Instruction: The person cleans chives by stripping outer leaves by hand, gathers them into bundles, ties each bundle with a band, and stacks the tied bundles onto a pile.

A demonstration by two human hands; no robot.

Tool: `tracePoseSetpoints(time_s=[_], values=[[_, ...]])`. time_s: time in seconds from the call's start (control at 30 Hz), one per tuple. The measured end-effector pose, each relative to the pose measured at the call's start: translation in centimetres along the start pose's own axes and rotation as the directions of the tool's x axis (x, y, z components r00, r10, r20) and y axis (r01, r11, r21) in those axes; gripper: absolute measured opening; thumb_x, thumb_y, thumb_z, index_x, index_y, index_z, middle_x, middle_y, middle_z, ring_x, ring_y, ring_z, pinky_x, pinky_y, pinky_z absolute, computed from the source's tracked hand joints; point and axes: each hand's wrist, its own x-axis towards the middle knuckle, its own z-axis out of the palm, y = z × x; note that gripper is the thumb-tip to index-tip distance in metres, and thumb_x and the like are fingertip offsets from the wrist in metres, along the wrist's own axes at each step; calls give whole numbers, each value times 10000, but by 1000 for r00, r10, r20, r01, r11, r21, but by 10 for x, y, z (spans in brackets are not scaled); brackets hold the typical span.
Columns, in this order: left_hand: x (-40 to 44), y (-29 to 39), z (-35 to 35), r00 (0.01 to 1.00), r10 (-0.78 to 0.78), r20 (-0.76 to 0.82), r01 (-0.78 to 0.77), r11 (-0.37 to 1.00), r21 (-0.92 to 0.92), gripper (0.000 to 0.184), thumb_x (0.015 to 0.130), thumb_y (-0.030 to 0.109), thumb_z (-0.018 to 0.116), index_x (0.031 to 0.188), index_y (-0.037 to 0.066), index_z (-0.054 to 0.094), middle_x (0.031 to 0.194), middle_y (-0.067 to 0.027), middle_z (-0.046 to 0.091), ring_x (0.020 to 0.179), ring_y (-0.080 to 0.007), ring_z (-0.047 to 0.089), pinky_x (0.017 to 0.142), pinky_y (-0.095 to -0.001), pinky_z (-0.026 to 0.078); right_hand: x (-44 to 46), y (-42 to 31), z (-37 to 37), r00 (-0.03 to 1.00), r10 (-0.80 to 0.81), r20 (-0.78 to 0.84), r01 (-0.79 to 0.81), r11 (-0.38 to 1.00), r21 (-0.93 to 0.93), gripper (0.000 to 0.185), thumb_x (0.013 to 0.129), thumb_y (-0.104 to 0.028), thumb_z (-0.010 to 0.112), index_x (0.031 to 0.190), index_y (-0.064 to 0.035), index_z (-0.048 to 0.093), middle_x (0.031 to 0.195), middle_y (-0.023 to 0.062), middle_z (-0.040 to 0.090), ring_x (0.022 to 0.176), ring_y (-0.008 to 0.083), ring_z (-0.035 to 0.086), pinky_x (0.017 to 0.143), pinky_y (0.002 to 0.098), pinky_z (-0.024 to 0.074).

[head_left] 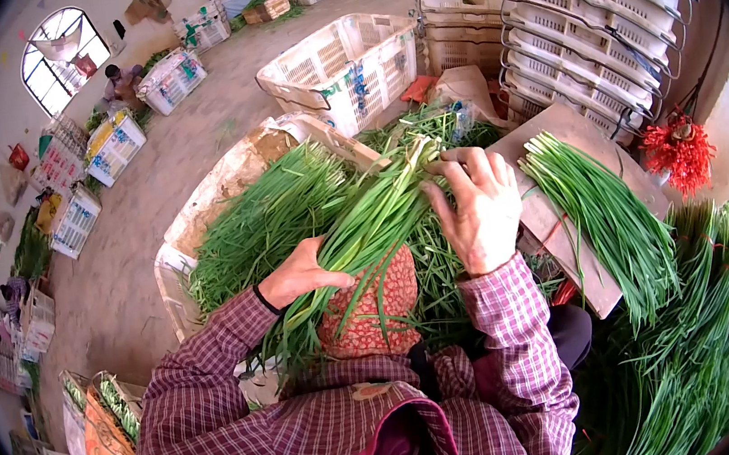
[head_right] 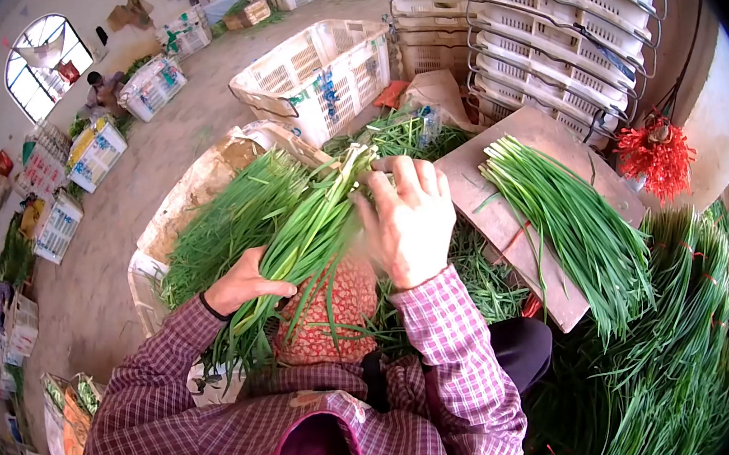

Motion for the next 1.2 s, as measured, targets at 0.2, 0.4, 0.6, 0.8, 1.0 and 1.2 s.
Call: tracePoseSetpoints(time_s=[0.2,0.4,0.6,0.8,1.0,1.2], values=[[4,-20,-6,993,86,-79,-77,990,119,561,690,85,730,1207,-25,541,1035,-70,646,920,-141,577,898,-298,441,-4,3,15,997,52,58,-46,994,-96,313,670,-226,752,923,-64,663,1181,86,548,1124,291,481,960,455,349],[11,-25,-7,990,122,-71,-107,976,190,634,676,121,732,1251,-30,511,1112,-119,640,983,-155,578,944,-311,426,-17,16,31,988,111,104,-113,994,11,284,695,-224,733,934,-85,672,1236,107,534,1171,320,459,999,473,338],[16,-34,-15,986,140,-95,-117,969,216,667,682,140,735,1277,-32,488,1149,-126,630,1002,-166,577,957,-316,422,-23,48,29,989,146,14,-142,977,-157,138,846,-249,626,861,-112,625,855,58,630,856,248,604,967,482,377],[11,-48,-29,950,257,-179,-142,862,487,672,669,175,736,1259,-38,496,1135,-194,634,1005,-237,624,928,-341,454,-40,149,-20,926,329,-182,-374,863,-341,126,886,-270,623,815,-168,645,778,-14,694,698,134,656,750,387,520],[8,-44,-27,961,167,-220,-27,850,526,677,671,177,736,1259,-54,491,1113,-215,638,994,-262,636,916,-343,466,-72,182,-76,793,608,-36,-478,585,-655,115,849,-274,654,947,-238,703,897,-7,699,744,171,676,687,358,562],[19,-37,-13,969,182,-167,-95,900,425,678,663,142,742,1261,-54,490,1113,-202,646,996,-242,639,921,-335,463,-49,76,-25,982,188,-2,-187,980,-67,164,814,-208,694,974,-176,679,825,9,639,725,182,615,677,327,502]])
